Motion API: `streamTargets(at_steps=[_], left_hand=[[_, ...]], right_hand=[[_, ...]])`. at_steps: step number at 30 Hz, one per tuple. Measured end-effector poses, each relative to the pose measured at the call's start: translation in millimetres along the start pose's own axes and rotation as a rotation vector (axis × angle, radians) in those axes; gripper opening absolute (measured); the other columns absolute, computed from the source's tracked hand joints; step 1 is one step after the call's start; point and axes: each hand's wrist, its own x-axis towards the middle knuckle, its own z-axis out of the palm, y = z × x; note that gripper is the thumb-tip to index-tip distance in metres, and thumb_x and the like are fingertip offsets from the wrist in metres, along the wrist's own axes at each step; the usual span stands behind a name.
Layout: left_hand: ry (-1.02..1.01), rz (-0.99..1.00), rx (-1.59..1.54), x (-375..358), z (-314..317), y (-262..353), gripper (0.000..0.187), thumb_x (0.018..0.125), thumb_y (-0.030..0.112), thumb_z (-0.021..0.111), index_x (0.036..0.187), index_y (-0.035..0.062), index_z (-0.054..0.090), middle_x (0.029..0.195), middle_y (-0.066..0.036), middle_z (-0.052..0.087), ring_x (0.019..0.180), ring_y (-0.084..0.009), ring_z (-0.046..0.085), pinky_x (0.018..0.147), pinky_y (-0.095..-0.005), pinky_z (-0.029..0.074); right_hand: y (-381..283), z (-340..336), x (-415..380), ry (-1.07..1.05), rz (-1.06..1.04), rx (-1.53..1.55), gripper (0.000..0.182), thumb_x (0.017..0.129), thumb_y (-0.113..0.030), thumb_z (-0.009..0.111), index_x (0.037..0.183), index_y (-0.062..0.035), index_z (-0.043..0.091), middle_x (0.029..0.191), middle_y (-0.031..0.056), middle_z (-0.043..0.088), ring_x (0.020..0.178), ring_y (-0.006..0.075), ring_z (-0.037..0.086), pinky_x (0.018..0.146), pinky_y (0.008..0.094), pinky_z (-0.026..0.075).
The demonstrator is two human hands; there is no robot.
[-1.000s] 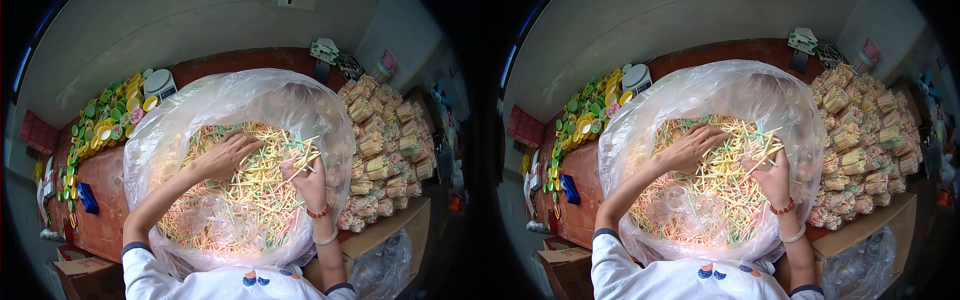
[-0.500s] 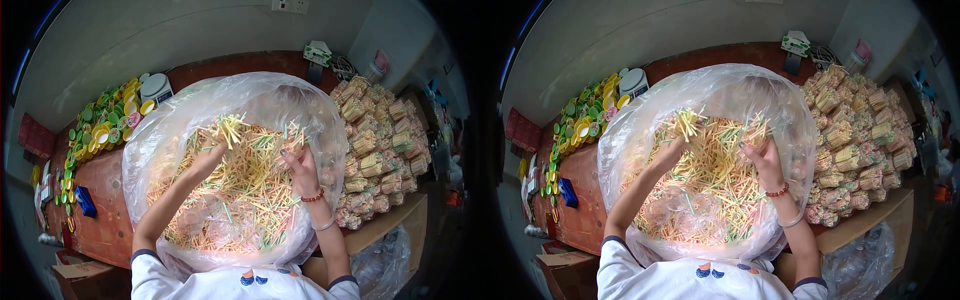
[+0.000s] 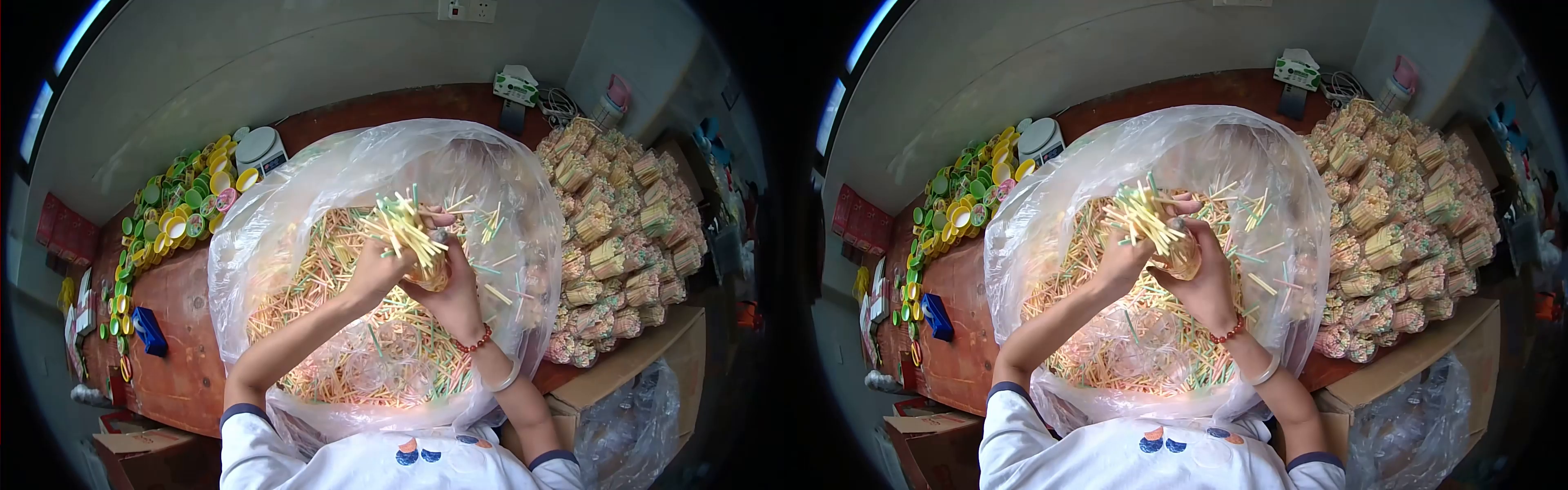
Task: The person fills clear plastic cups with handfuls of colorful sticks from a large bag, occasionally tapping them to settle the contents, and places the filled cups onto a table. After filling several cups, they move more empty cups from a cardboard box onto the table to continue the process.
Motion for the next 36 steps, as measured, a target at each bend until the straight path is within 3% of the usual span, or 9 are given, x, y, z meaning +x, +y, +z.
streamTargets(at_steps=[10, 14, 16, 17, 24, 28, 30, 33, 36], left_hand=[[-0.055, -0.253, 0.169, 2, -12, 16, 0.067, 0.083, 0.021, 0.084, 0.142, 0.0074, 0.056, 0.13, -0.006, 0.065, 0.122, -0.0151, 0.061, 0.107, -0.0327, 0.047], [-0.318, -0.095, 0.336, 7, -41, 31, 0.105, 0.078, 0.039, 0.088, 0.162, 0.0114, 0.031, 0.166, -0.015, 0.033, 0.156, -0.0298, 0.027, 0.129, -0.0485, 0.02], [-0.373, -0.045, 0.414, 5, -68, 27, 0.107, 0.078, 0.039, 0.088, 0.162, 0.0111, 0.029, 0.168, -0.015, 0.03, 0.155, -0.0311, 0.028, 0.129, -0.05, 0.02], [-0.401, -0.067, 0.658, 2, -81, 31, 0.109, 0.077, 0.034, 0.089, 0.163, 0.011, 0.026, 0.167, -0.017, 0.028, 0.154, -0.0342, 0.028, 0.129, -0.0519, 0.022], [-0.733, 0.073, 1.233, -10, -80, -18, 0.119, 0.068, 0.018, 0.087, 0.165, 0.0148, 0.018, 0.164, -0.018, 0.03, 0.155, -0.0352, 0.025, 0.13, -0.0509, 0.021], [-0.766, 0.182, 1.373, 11, -62, -32, 0.121, 0.062, 0.021, 0.089, 0.163, 0.0123, 0.024, 0.16, -0.017, 0.035, 0.153, -0.0335, 0.028, 0.129, -0.0496, 0.022], [-0.638, 0.211, 1.415, 12, -62, -41, 0.12, 0.06, 0.022, 0.091, 0.161, 0.0111, 0.027, 0.154, -0.016, 0.041, 0.147, -0.0328, 0.037, 0.126, -0.0494, 0.026], [-0.507, 0.14, 1.586, 5, -68, -47, 0.102, 0.063, 0.028, 0.088, 0.151, 0.0032, 0.042, 0.137, -0.014, 0.055, 0.134, -0.0314, 0.049, 0.118, -0.0468, 0.035], [-0.46, 0.154, 1.69, 6, -65, -63, 0.08, 0.067, 0.026, 0.084, 0.136, 0.002, 0.052, 0.125, -0.013, 0.061, 0.126, -0.0302, 0.053, 0.112, -0.0458, 0.039]], right_hand=[[8, -7, 10, 0.012, 0.015, 0.163, 0.068, 0.073, -0.011, 0.092, 0.13, -0.0016, 0.056, 0.121, 0.0114, 0.068, 0.112, 0.022, 0.068, 0.097, 0.0346, 0.054], [14, -28, 28, -0.127, -0.017, -0.032, 0.075, 0.079, -0.001, 0.086, 0.142, -0.0008, 0.046, 0.125, 0.007, 0.063, 0.116, 0.0162, 0.063, 0.1, 0.0317, 0.053], [0, -46, 39, -0.11, 0.181, 0.194, 0.077, 0.08, 0.001, 0.085, 0.145, 0.0002, 0.043, 0.126, 0.0073, 0.062, 0.115, 0.0148, 0.063, 0.099, 0.0306, 0.054], [12, -50, 41, -0.114, 0.072, -0.119, 0.079, 0.081, 0.001, 0.084, 0.147, 0.0004, 0.04, 0.127, 0.0085, 0.062, 0.115, 0.0144, 0.063, 0.099, 0.0289, 0.054], [34, -79, 48, -0.054, 0.01, -0.151, 0.073, 0.076, -0.014, 0.093, 0.134, 0.002, 0.051, 0.116, 0.0076, 0.068, 0.102, 0.0143, 0.068, 0.091, 0.031, 0.057], [48, -82, 44, -0.02, 0.012, -0.337, 0.075, 0.074, -0.015, 0.095, 0.132, 0.0029, 0.051, 0.115, 0.009, 0.067, 0.101, 0.0139, 0.068, 0.089, 0.0304, 0.057], [43, -84, 39, -0.051, 0.268, 0.143, 0.075, 0.074, -0.015, 0.094, 0.132, 0.0025, 0.05, 0.114, 0.0087, 0.067, 0.1, 0.0133, 0.067, 0.088, 0.0298, 0.056], [40, -86, 29, -0.061, 0.099, -0.081, 0.067, 0.08, -0.002, 0.087, 0.132, -0.0004, 0.045, 0.117, 0.0056, 0.063, 0.107, 0.0114, 0.064, 0.092, 0.0282, 0.055], [31, -74, 26, -0.106, 0.078, -0.18, 0.066, 0.072, -0.017, 0.095, 0.119, -0.0036, 0.051, 0.107, 0.0063, 0.064, 0.098, 0.0109, 0.063, 0.087, 0.0277, 0.054]])
